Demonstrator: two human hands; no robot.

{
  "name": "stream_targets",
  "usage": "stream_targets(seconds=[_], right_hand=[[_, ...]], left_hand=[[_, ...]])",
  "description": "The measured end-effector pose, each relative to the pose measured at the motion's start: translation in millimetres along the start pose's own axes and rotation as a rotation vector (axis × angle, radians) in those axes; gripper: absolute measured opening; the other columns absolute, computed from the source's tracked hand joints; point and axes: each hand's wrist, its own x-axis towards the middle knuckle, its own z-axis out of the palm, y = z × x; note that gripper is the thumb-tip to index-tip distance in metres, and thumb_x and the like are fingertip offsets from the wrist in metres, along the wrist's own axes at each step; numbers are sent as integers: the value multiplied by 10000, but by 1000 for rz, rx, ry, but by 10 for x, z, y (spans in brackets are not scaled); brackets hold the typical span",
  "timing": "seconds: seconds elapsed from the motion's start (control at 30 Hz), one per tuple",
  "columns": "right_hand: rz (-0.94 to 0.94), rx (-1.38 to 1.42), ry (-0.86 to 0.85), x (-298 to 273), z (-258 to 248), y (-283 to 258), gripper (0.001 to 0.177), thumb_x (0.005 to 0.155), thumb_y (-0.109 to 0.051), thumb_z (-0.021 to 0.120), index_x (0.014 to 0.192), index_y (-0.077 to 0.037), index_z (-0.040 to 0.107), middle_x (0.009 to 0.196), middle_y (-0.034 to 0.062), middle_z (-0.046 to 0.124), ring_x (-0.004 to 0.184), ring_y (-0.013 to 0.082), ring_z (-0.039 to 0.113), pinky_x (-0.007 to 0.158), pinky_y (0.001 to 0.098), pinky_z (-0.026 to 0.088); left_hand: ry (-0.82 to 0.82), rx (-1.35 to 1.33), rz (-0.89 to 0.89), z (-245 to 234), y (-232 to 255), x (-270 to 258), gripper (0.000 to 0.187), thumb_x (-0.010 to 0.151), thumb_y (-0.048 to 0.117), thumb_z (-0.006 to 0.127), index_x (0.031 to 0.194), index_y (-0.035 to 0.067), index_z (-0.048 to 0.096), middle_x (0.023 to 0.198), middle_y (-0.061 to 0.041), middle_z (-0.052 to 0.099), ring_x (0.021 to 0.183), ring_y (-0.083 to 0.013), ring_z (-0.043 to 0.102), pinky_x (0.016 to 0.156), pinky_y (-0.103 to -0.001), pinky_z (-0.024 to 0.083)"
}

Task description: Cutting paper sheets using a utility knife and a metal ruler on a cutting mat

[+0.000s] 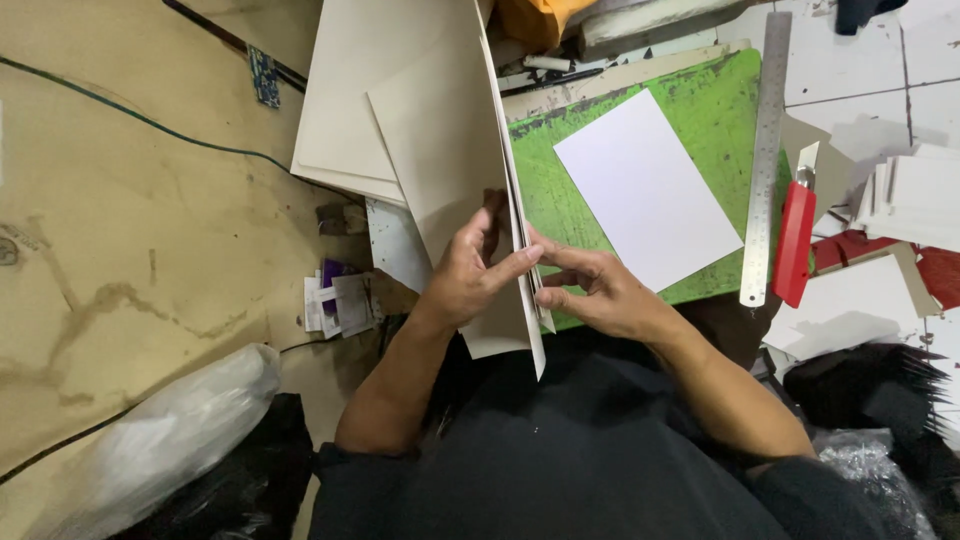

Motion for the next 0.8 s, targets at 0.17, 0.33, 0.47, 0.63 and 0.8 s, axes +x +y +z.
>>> stream_targets(seconds=[0.17,0.33,0.47,0.63,0.8], right_hand=[[22,4,-1,-7,-3,-6,616,890,-49,752,1460,-25,520,1562,142,483,1340,289,495,951,434,567],[26,19,-4,11,-19,9,596,888,-18,739,1446,-8,530,1529,156,518,1332,317,513,936,461,579],[32,12,-10,1,-52,44,566,892,-13,731,1429,3,552,1497,166,552,1310,315,540,924,473,581],[25,28,-28,12,-81,41,550,902,-16,724,1424,13,552,1435,167,612,1279,271,554,917,446,586],[31,38,-50,10,-103,61,550,931,-33,696,1455,-11,533,1364,184,658,1235,235,558,897,430,599]], left_hand=[[-47,16,3,-32,131,1,373,940,113,773,1231,-46,602,1083,-194,694,1135,-264,596,1136,-490,391],[-29,-49,24,-15,-35,-12,549,943,107,781,1372,-96,506,1129,-186,679,1225,-233,527,1189,-486,319],[-32,-65,35,0,-35,-15,449,949,97,769,1308,-71,558,1131,-194,683,1234,-226,524,1192,-475,323],[-23,-89,31,0,-116,-33,475,945,81,769,1340,-63,546,1199,-213,675,1312,-239,483,1209,-476,296],[1,-119,24,-15,-295,-56,649,932,63,781,1461,-98,441,1454,-264,529,1424,-248,343,1216,-494,280]])
